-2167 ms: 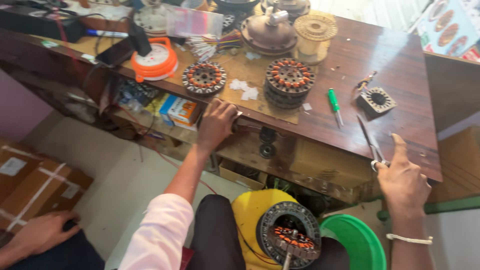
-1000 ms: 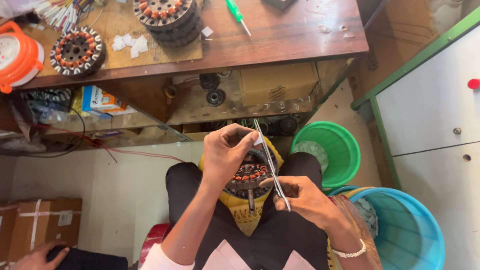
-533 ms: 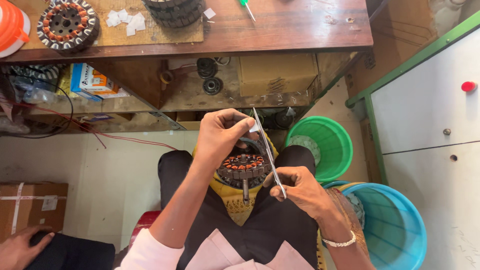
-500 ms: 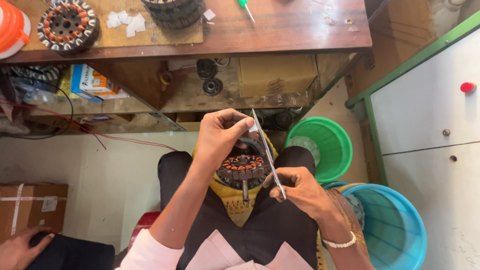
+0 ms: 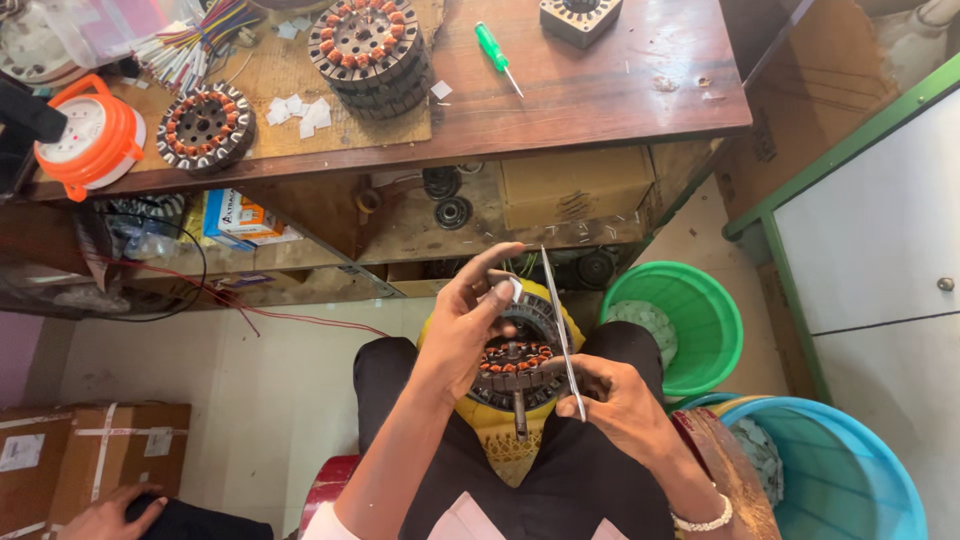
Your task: The person repairs a motor stator by hand, using a screwdriver to adjust copper windings and inserting small white insulating pieces into the slots. They repeatedly rotate the stator to access different sections and use a pair of scissors to trim excess material.
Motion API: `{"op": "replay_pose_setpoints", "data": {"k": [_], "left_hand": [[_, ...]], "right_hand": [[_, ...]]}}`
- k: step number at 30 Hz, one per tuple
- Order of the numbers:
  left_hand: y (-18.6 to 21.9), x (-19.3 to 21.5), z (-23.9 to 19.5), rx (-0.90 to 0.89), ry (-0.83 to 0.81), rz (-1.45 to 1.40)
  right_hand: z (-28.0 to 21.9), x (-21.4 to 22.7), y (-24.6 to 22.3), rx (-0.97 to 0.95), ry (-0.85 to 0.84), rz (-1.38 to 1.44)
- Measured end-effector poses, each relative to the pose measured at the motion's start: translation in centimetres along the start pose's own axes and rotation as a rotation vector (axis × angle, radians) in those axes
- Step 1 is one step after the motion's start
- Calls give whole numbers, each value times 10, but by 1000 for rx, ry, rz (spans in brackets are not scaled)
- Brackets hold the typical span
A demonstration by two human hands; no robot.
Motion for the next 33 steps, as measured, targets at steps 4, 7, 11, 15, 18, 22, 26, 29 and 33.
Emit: {"op": "replay_pose_setpoints", "data": {"k": [4,7,11,15,18,22,26,29,33], "left_hand": [[-2,-5,-6,31,-95,46],[-8,0,-10,64,-79,121],[-6,-8,-15,0,-161,125],[-6,-2,-13,0,-35,369],[2,-2,-13,-23,34,268],[30,-10,-16,-264,72,380],[37,-10,-17,-255,125,444],[39,-11,-15,-235,139,470],[37,-13,-13,-213,124,476]], "right_hand": [[0,-1,-1,35,-14,59],[0,0,0,68,-24,160],[0,-4,-1,116,-52,235],[-1,-10,5,22,-111,192],[-3,-17,-2,44,-180,100],[-6,-24,3,-73,-246,163],[-8,-29,5,-113,-263,225],[-8,-30,5,-115,-272,279],[-7,-28,7,-98,-250,322]]}}
Point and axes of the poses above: each hand's wrist, its own z-axis towards the middle knuckle, its own x-axis out of the back of the hand, y = z × x, the point moved 9 cm from there along z, towards the middle knuckle, and after that the axes turned 9 degrees about z, right-handed, at the moved point
